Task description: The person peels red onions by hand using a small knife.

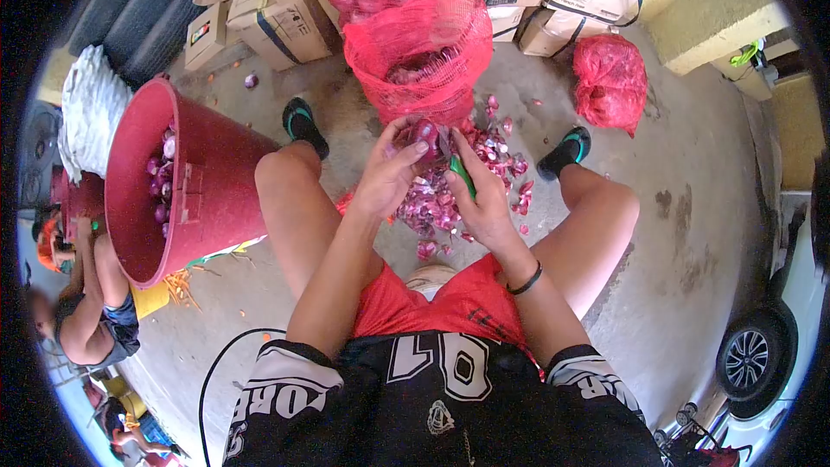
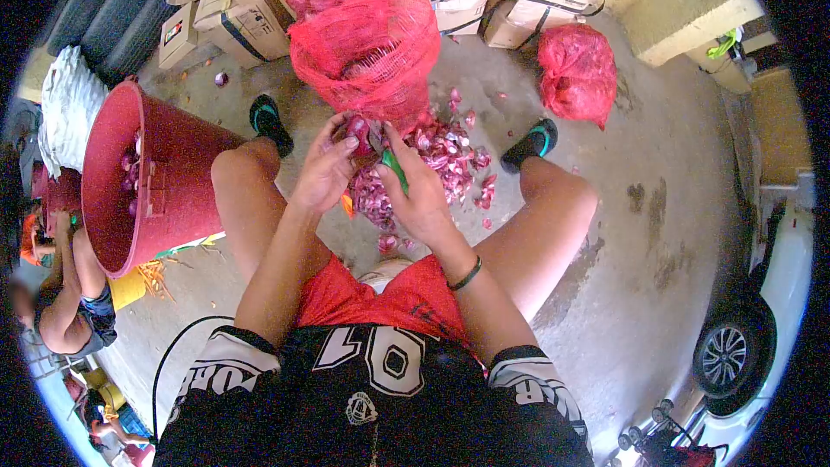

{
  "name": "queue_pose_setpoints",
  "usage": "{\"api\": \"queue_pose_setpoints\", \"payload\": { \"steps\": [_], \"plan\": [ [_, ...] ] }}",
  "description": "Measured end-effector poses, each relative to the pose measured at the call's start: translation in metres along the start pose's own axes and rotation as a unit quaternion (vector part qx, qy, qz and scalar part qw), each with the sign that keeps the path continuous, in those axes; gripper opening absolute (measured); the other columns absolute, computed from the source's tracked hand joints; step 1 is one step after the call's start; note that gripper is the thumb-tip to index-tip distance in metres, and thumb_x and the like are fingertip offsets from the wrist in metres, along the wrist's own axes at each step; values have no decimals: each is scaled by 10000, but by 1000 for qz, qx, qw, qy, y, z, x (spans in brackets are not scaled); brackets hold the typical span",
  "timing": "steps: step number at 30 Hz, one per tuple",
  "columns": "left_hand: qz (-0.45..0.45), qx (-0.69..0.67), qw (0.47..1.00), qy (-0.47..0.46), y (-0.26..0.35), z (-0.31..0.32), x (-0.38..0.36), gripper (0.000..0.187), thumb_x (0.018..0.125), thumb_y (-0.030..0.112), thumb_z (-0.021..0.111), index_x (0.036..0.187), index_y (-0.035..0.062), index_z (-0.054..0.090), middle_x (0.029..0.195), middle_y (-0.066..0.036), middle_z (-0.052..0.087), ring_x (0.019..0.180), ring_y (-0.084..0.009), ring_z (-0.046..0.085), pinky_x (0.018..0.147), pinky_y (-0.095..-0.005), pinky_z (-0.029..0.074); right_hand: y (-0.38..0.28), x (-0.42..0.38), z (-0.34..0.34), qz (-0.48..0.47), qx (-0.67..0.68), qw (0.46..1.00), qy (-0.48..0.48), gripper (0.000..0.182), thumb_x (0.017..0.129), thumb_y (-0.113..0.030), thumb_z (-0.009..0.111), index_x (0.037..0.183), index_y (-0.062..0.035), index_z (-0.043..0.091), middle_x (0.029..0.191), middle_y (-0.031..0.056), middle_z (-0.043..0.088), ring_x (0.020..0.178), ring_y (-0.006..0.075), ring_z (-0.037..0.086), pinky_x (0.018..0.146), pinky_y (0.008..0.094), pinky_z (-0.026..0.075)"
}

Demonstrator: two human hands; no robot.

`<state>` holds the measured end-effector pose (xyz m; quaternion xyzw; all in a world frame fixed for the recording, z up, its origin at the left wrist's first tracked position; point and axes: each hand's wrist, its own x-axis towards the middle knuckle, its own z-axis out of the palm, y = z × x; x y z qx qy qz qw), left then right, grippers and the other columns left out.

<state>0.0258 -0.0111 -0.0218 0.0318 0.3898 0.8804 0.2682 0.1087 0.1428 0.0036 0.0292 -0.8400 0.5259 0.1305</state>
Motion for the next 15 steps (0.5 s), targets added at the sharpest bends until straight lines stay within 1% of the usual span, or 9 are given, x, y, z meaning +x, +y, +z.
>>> {"api": "queue_pose_setpoints", "payload": {
  "steps": [2,5,8,11,14,15],
  "plan": [
    [-3,2,1000,3,0,2,0,429,894,68,623,1292,71,463,1235,-88,575,1140,-233,578,987,-427,485,4,1,2,-35,-2,999,19,550,912,-78,578,1427,-16,395,1184,264,587,1041,386,613,900,399,477],
    [-3,10,1000,5,0,3,-1,428,893,66,624,1290,74,464,1228,-84,579,1137,-229,577,977,-419,488,1,0,1,-17,3,1000,12,543,911,-67,577,1423,-23,405,1164,261,596,1024,385,618,893,398,480],
    [-3,10,1000,1,-1,2,-1,427,891,59,622,1288,76,464,1218,-85,585,1132,-230,580,973,-421,487,7,0,2,-32,-6,999,16,510,911,-58,576,1401,-20,439,1132,247,607,1014,380,621,890,383,483],
    [-5,2,1000,-2,-2,1,1,434,887,52,621,1290,75,462,1209,-90,592,1126,-241,585,984,-429,482,3,1,-2,-4,-17,1000,2,456,917,-51,569,1365,-16,487,1120,222,619,1016,339,629,898,357,480],
    [0,-12,1000,-12,0,2,0,446,878,57,630,1291,71,461,1212,-104,593,1120,-252,590,991,-442,480,7,1,0,-12,51,998,31,413,929,-62,561,1337,-15,519,1125,193,629,1016,282,629,916,337,469],
    [0,-16,1000,-15,0,1,0,453,873,56,632,1292,70,462,1213,-109,592,1122,-257,589,993,-449,479,7,1,-1,9,73,997,24,407,933,-68,558,1335,-15,522,1135,186,630,1020,265,626,923,333,465]
  ]
}}
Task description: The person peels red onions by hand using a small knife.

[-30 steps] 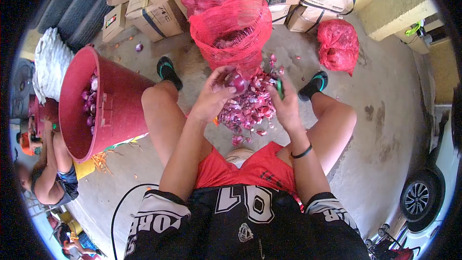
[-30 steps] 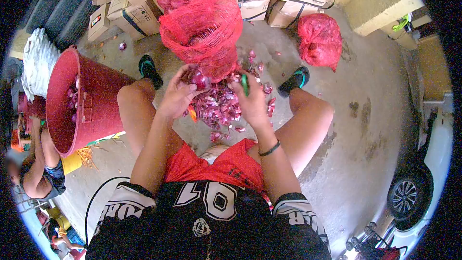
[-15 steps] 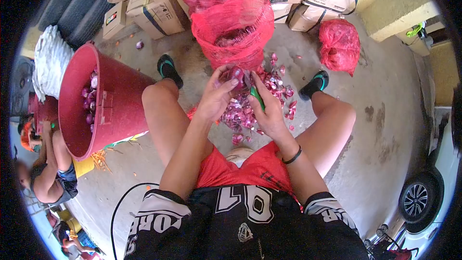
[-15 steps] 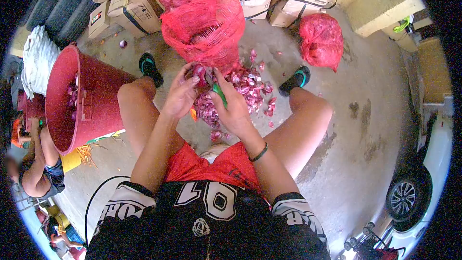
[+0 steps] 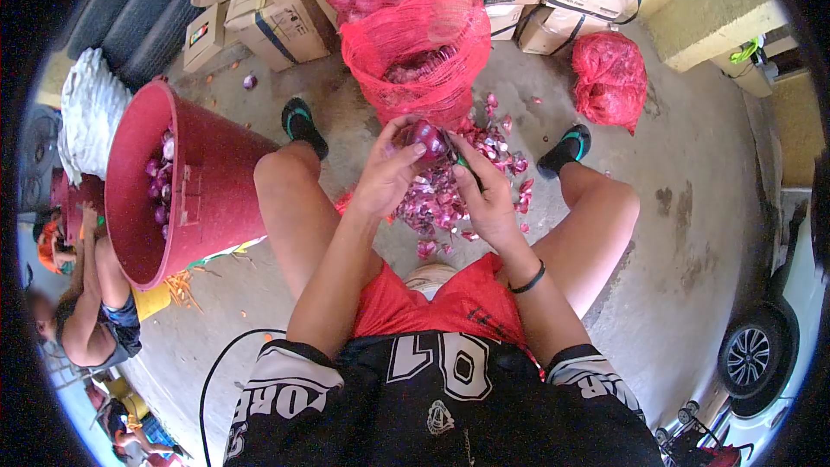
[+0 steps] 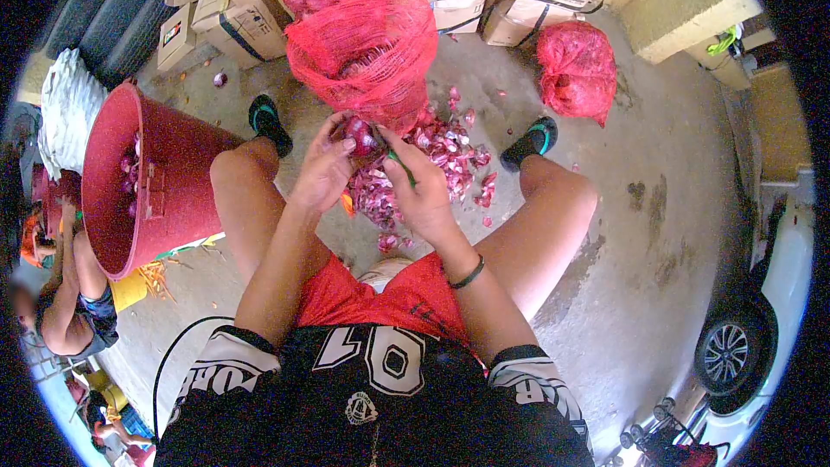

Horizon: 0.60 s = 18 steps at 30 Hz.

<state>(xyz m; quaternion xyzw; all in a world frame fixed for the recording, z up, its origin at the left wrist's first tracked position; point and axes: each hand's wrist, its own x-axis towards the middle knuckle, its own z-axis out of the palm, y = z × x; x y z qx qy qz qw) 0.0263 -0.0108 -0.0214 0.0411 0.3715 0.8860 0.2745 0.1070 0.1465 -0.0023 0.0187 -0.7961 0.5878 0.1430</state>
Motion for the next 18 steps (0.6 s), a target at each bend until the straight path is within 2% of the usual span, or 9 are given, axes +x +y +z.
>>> {"api": "queue_pose_setpoints", "payload": {
  "steps": [4,6,9,11,12,18],
  "plan": [
    [-5,-9,1000,-24,2,0,0,484,849,53,642,1298,66,461,1229,-125,586,1144,-276,582,1002,-475,472,1,-4,-3,80,68,994,-1,390,955,-96,539,1336,-17,523,1187,154,630,1061,213,605,955,322,443],
    [-9,-10,999,-39,3,2,0,501,841,54,643,1305,66,457,1249,-133,576,1164,-288,573,1006,-488,468,3,-5,-4,99,84,992,11,390,970,-111,526,1350,-26,515,1173,122,633,1020,180,599,920,303,450],
    [-15,-17,998,-54,4,2,0,513,843,72,636,1320,67,446,1290,-148,552,1190,-305,558,1011,-505,463,7,-3,-12,112,120,986,30,399,992,-131,508,1382,-47,494,1056,45,628,838,104,570,766,250,464],
    [-28,-27,998,-58,4,-2,-1,511,854,100,629,1329,67,440,1316,-158,534,1202,-314,551,1012,-516,461,5,-1,-19,134,177,974,41,409,1005,-145,497,1404,-59,475,941,-13,597,701,48,506,640,207,436],
    [-32,-36,997,-67,5,-1,-2,513,861,112,621,1336,67,433,1324,-158,527,1202,-315,550,1013,-517,458,4,0,-22,146,205,966,49,426,1013,-167,493,1424,-67,451,832,-59,506,609,12,390,540,176,343],
    [-29,-36,997,-67,8,2,-2,534,895,156,575,1385,74,380,1353,-144,505,1224,-307,531,1028,-518,444,5,2,-28,121,261,951,114,433,1019,-175,473,1438,-72,432,784,-71,490,623,21,411,554,178,362]
  ]
}}
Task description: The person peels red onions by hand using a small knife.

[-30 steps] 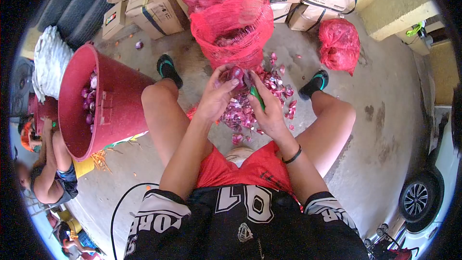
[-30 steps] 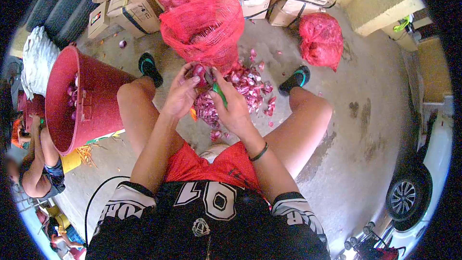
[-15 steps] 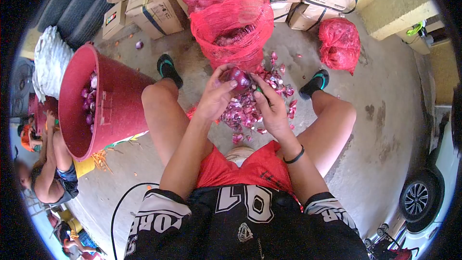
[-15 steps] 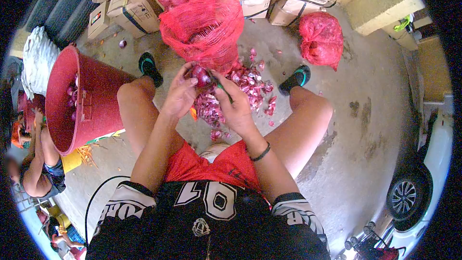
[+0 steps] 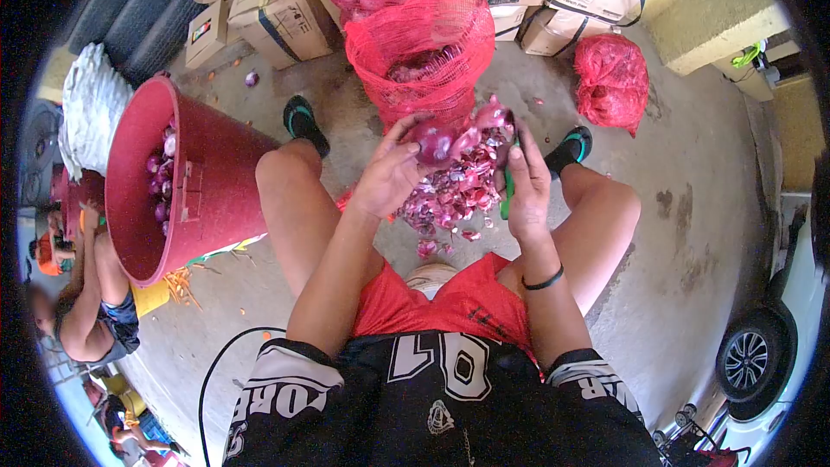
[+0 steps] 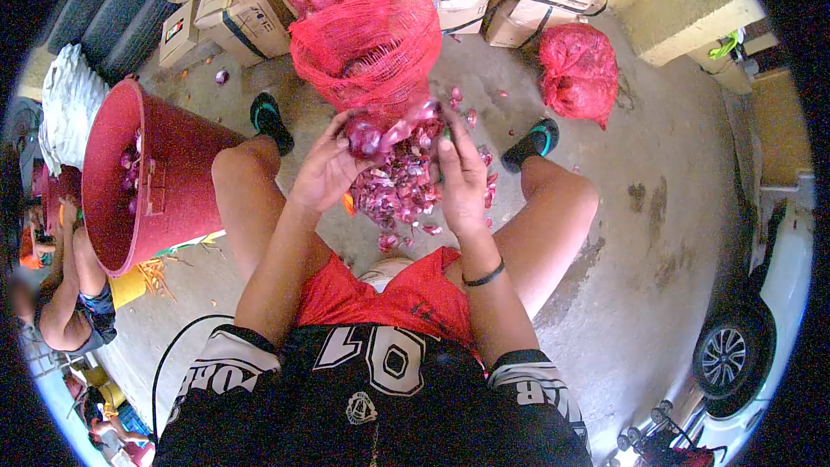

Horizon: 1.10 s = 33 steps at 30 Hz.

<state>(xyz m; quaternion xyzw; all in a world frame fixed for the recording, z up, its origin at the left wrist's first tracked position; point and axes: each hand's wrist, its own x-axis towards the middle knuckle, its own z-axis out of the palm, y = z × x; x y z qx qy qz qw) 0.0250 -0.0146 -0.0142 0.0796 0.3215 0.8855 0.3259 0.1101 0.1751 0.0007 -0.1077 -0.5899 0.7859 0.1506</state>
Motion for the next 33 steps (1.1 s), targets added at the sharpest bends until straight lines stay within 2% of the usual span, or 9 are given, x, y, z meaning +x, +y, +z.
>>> {"api": "queue_pose_setpoints", "payload": {
  "steps": [3,6,14,17,19,22,24,26,33],
  "plan": [
    [18,-4,1000,25,-1,-3,0,535,911,164,553,1403,80,360,1360,-137,500,1239,-295,517,1035,-512,438,4,5,-8,-10,-55,998,11,474,1018,-196,487,1461,-64,383,846,-44,541,628,41,432,557,174,362],
    [23,-5,999,49,-3,-8,2,517,931,188,535,1407,85,359,1359,-135,501,1248,-288,509,1041,-504,436,2,2,-9,12,-49,999,-2,471,1020,-197,482,1461,-61,383,834,-41,533,627,38,434,550,177,368],
    [16,-27,996,79,-2,-14,4,461,1004,325,462,1374,55,414,1344,-146,527,1205,-299,543,1030,-471,456,-8,6,-14,-21,-58,994,86,455,1018,-165,482,1453,-58,401,788,-73,480,613,16,376,531,166,319],
    [14,-66,994,82,0,-12,4,402,999,312,492,1333,94,444,1281,-116,574,1102,-270,608,937,-445,524,-2,8,-24,-23,-65,992,102,458,1012,-182,503,1445,-60,416,829,-69,502,639,19,377,547,164,328],
    [8,-57,995,76,-4,-22,5,474,1001,397,455,1343,70,449,1298,-133,567,1132,-294,588,971,-453,496,-1,7,-24,-23,-75,991,108,446,1008,-180,513,1434,-71,440,845,-67,510,645,16,358,555,158,324],
    [-11,-73,995,68,-5,-26,4,520,997,469,430,1330,72,473,1264,-142,591,1098,-297,601,957,-451,491,-6,5,-23,58,-132,989,33,425,993,-161,527,1405,-70,479,971,-10,626,728,58,515,628,213,437],
    [-24,-87,994,54,-4,-25,4,533,991,504,418,1311,84,493,1216,-145,617,1049,-286,618,927,-443,499,3,4,-22,24,-276,960,-33,414,980,-144,536,1385,-65,498,1123,53,644,861,132,601,732,279,484],
    [-36,-96,994,33,-3,-25,4,554,983,543,401,1290,95,513,1163,-149,641,1000,-273,630,897,-434,505,6,3,-19,-49,-339,935,-94,421,947,-170,579,1344,-40,522,1255,192,615,1088,297,641,912,384,483],
    [-29,-87,995,47,6,-22,1,568,975,571,383,1249,101,543,1070,-149,664,946,-275,628,853,-425,508,13,-1,-24,-12,-469,872,-140,441,896,-244,631,1273,-25,564,1093,254,643,1029,394,629,872,424,497]
  ]
}}
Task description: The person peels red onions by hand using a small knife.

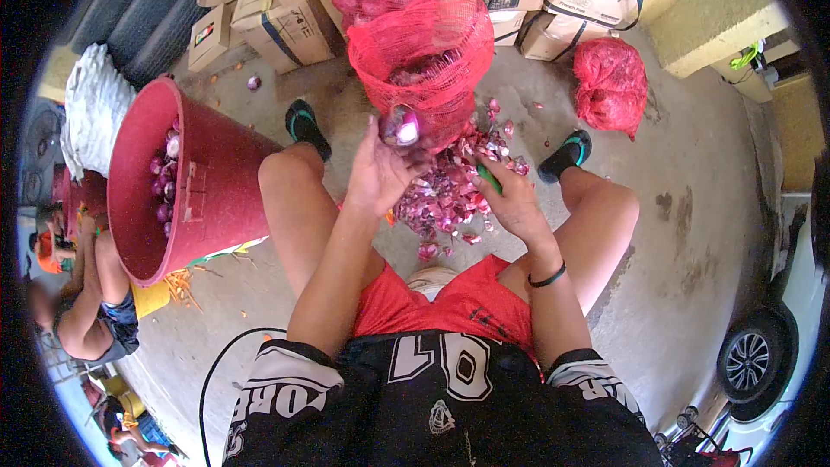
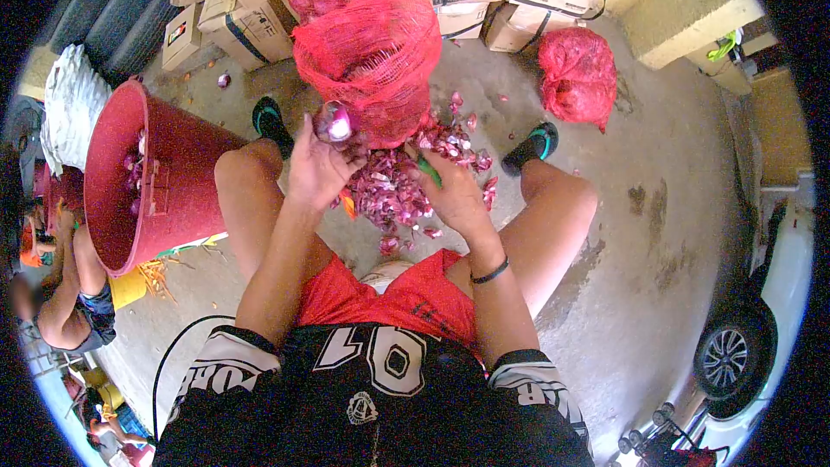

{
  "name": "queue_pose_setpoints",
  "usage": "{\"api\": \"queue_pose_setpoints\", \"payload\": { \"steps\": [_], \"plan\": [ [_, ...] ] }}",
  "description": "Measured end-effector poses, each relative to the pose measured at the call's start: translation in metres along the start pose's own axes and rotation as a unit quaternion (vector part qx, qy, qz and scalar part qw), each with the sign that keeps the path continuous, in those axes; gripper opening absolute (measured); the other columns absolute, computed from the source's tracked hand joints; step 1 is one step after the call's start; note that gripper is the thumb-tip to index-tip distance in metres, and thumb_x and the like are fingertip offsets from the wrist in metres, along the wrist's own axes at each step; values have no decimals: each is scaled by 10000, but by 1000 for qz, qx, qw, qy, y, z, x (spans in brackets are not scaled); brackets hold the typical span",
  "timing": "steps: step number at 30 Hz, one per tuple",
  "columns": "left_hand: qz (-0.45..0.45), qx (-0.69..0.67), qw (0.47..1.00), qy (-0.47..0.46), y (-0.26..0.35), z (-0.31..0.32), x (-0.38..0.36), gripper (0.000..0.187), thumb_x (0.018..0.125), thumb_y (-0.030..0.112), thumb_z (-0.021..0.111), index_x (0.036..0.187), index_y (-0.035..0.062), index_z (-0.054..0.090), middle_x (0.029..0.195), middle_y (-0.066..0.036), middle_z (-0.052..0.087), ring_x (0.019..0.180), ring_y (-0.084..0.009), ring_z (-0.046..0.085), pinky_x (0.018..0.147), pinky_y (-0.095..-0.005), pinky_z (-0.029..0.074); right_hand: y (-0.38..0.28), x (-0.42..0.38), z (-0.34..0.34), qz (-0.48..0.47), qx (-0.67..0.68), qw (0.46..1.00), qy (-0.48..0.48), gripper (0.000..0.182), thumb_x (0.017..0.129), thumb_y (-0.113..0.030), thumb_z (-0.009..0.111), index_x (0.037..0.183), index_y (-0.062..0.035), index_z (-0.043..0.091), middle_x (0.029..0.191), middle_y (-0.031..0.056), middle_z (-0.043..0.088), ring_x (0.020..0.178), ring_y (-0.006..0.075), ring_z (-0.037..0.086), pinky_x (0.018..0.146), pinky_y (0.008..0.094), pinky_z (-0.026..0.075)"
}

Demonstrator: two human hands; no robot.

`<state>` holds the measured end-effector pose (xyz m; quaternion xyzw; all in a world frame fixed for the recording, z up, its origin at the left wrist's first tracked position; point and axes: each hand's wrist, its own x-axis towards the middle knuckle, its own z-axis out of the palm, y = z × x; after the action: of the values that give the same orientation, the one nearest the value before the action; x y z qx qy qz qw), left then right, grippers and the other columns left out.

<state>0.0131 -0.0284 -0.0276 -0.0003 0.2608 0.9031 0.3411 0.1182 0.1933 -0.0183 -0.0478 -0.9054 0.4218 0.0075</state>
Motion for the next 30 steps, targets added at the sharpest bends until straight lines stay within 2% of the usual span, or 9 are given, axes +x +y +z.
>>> {"api": "queue_pose_setpoints", "payload": {
  "steps": [5,8,11,15,17,20,25,28,30],
  "plan": [
    [174,-3,981,85,72,10,-7,459,955,495,509,1264,156,532,1180,-91,617,1086,-249,580,918,-431,473,0,-2,-3,11,-20,999,-26,422,900,-263,615,1251,-31,578,1079,250,644,1001,394,636,849,446,501],
    [355,-142,923,-27,143,21,-18,518,935,456,552,1288,81,499,1181,-106,611,1114,-278,562,952,-452,454,-1,-1,-4,40,-21,997,-65,425,900,-275,613,1248,-34,577,1088,247,642,1001,395,633,849,447,500],
    [343,-71,935,-53,177,30,-6,552,941,450,546,1303,38,479,1193,-110,609,1130,-271,556,971,-450,437,7,1,5,15,-12,998,-59,430,892,-276,620,1255,-50,574,1058,246,648,990,403,629,844,449,501],
    [248,216,944,9,143,41,45,469,942,339,591,1277,20,511,1176,-105,624,1084,-262,591,923,-402,472,-2,6,3,-1,35,998,-56,385,888,-269,631,1207,-55,593,954,239,655,910,402,633,792,446,495],
    [260,383,884,59,116,58,74,323,930,214,621,1184,17,590,1098,-86,663,995,-236,634,877,-361,499,-6,7,-1,7,29,998,-60,325,896,-242,632,1149,-39,612,873,233,652,820,376,647,752,421,489],
    [272,702,659,-7,95,44,121,257,936,208,614,1085,2,650,1041,-93,686,988,-183,635,887,-304,477,8,8,4,5,-11,996,-86,252,890,-247,638,978,-11,622,769,227,611,734,385,611,686,444,464],
    [-105,912,390,-68,67,-44,171,370,898,278,486,1106,33,669,1089,-228,663,1058,-348,642,896,-419,496,-7,11,-9,26,-11,989,-143,294,868,-304,652,955,-30,589,832,234,633,803,429,618,700,491,472],
    [-113,823,532,164,50,-75,161,482,903,335,368,1125,27,665,1134,-230,648,1096,-359,625,938,-434,476,-16,10,-12,33,16,993,-110,309,868,-308,663,898,-14,573,771,235,594,731,415,585,655,475,439],
    [-141,873,444,145,50,-77,161,520,906,333,312,1140,24,658,1171,-225,634,1118,-354,617,957,-427,467,-14,9,-9,19,30,996,-85,322,868,-311,667,884,-7,565,746,237,574,705,413,568,638,468,423]
  ]
}}
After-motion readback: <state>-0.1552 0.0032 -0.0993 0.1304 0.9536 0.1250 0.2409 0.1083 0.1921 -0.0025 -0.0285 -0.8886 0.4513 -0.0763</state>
